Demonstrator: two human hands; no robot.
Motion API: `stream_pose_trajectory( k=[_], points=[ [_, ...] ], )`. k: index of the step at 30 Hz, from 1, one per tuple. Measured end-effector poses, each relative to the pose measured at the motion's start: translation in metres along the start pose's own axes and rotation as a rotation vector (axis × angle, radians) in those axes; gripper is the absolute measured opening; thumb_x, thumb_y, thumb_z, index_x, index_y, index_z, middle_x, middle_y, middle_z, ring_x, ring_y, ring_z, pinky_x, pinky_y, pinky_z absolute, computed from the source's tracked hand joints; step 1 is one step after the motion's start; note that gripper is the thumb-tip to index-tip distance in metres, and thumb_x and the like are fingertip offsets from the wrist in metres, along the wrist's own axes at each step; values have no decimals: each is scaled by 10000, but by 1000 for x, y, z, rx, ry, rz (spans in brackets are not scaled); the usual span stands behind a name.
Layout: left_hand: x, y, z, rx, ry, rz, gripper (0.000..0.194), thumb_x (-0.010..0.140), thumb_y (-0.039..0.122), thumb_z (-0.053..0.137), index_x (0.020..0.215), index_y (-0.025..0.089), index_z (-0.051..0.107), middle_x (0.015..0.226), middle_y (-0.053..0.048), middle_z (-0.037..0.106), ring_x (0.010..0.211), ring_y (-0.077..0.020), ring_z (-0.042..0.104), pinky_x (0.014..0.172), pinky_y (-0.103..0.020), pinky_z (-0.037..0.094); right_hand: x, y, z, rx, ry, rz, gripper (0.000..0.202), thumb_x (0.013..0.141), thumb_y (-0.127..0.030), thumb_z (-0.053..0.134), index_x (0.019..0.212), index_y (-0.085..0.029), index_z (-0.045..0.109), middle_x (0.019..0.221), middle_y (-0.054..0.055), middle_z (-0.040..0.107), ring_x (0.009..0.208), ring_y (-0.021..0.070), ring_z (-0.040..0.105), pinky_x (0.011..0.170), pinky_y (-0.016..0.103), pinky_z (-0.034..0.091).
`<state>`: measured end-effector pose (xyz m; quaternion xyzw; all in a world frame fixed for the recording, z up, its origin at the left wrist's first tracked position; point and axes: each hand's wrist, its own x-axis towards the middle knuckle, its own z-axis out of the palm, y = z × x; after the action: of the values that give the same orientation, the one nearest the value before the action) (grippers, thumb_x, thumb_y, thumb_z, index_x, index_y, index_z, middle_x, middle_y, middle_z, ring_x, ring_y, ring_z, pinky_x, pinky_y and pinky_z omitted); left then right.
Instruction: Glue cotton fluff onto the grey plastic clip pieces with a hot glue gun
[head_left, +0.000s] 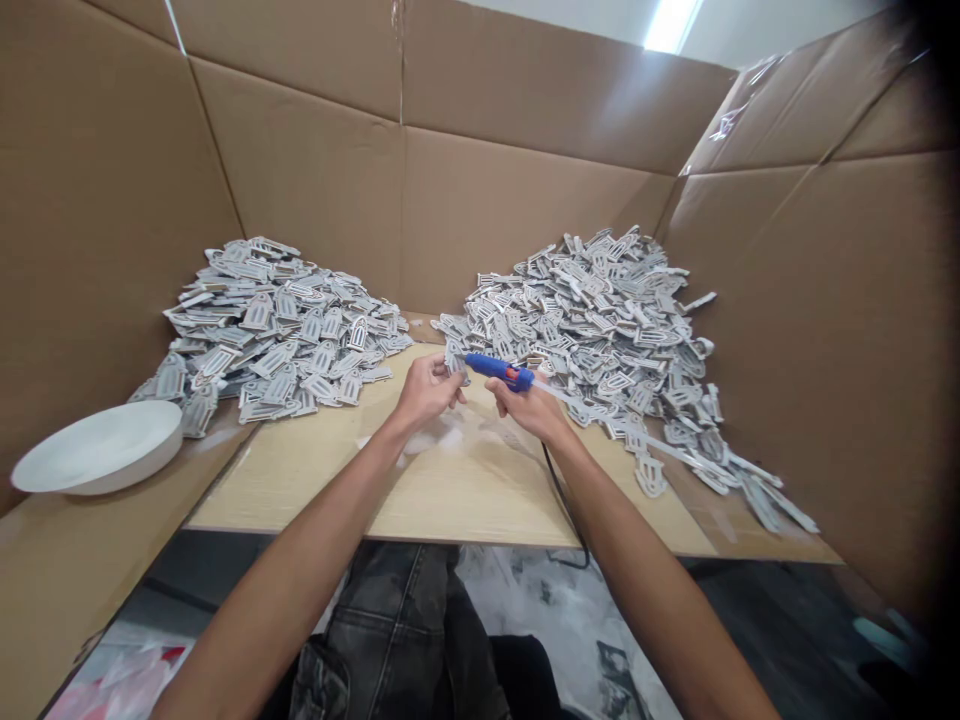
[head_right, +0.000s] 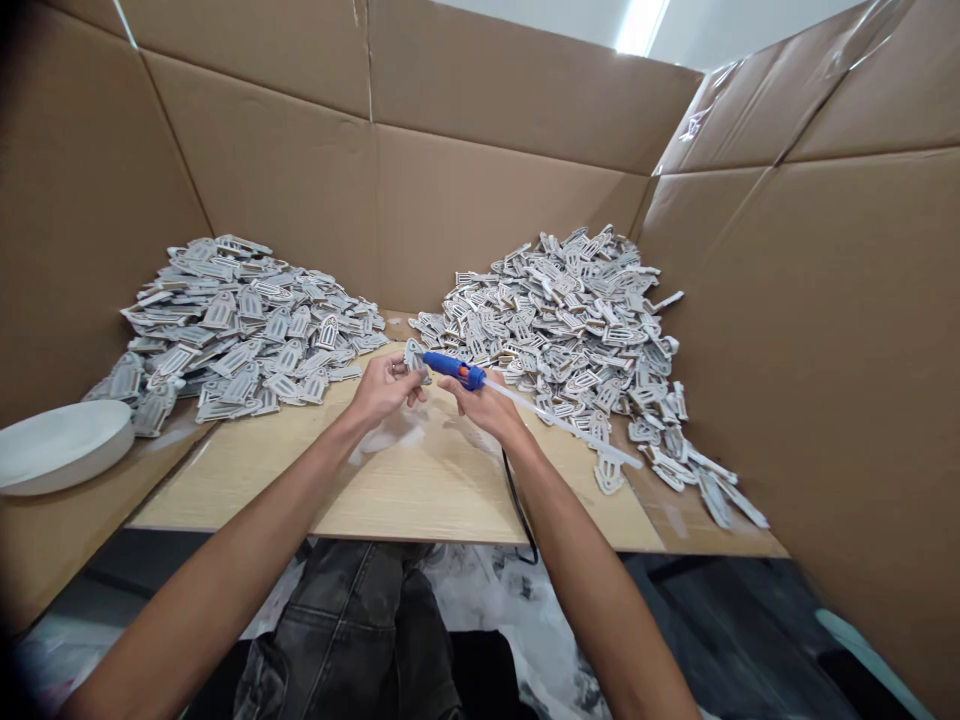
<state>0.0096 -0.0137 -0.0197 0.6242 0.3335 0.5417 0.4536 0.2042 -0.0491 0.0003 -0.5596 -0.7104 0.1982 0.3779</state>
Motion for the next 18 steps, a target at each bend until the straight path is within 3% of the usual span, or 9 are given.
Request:
stream_pose_trajectory(
  k=[5, 9, 11, 13, 18],
  points=[
    [0, -2, 3, 146, 101, 99, 132, 816, 279, 734, 799, 189, 639, 611, -3, 651, 476, -149, 621, 485, -239, 427, -1, 0, 9, -37, 49, -237, 469, 907, -692, 646, 751, -250, 617, 687, 25, 654, 672, 207, 611, 678, 310, 454],
    [3, -6, 3, 152, 209, 51, 120, 796, 246, 735, 788, 196, 627, 658, -5, 672, 501, -151, 628, 498, -233, 410, 0, -2, 14, -141, 301, -363, 540, 927, -754, 597, 747, -250, 531, 846, 83, 645, 768, 225, 584, 738, 329, 456],
    [5, -10, -1, 152, 238, 18, 99, 782, 238, 740, 798, 185, 658, 704, -20, 699, 544, -156, 637, 530, -236, 417, 0, -3, 12, -135, 416, -324, 544, 945, -752, 569, 737, -252, 515, 835, 82, 631, 764, 225, 576, 748, 331, 458],
    [8, -14, -6, 171, 239, 17, 71, 765, 224, 741, 784, 172, 696, 734, -28, 711, 596, -152, 625, 571, -235, 415, -1, -2, 8, -99, 453, -251, 542, 950, -734, 572, 710, -252, 519, 781, 64, 624, 746, 223, 583, 752, 330, 460],
    [13, -15, -16, 185, 284, 4, 90, 721, 217, 764, 698, 175, 687, 637, 7, 630, 582, -132, 513, 565, -233, 337, -1, 3, -2, 19, 367, -63, 539, 923, -723, 593, 673, -245, 572, 651, 31, 638, 671, 209, 616, 717, 316, 474]
  ],
)
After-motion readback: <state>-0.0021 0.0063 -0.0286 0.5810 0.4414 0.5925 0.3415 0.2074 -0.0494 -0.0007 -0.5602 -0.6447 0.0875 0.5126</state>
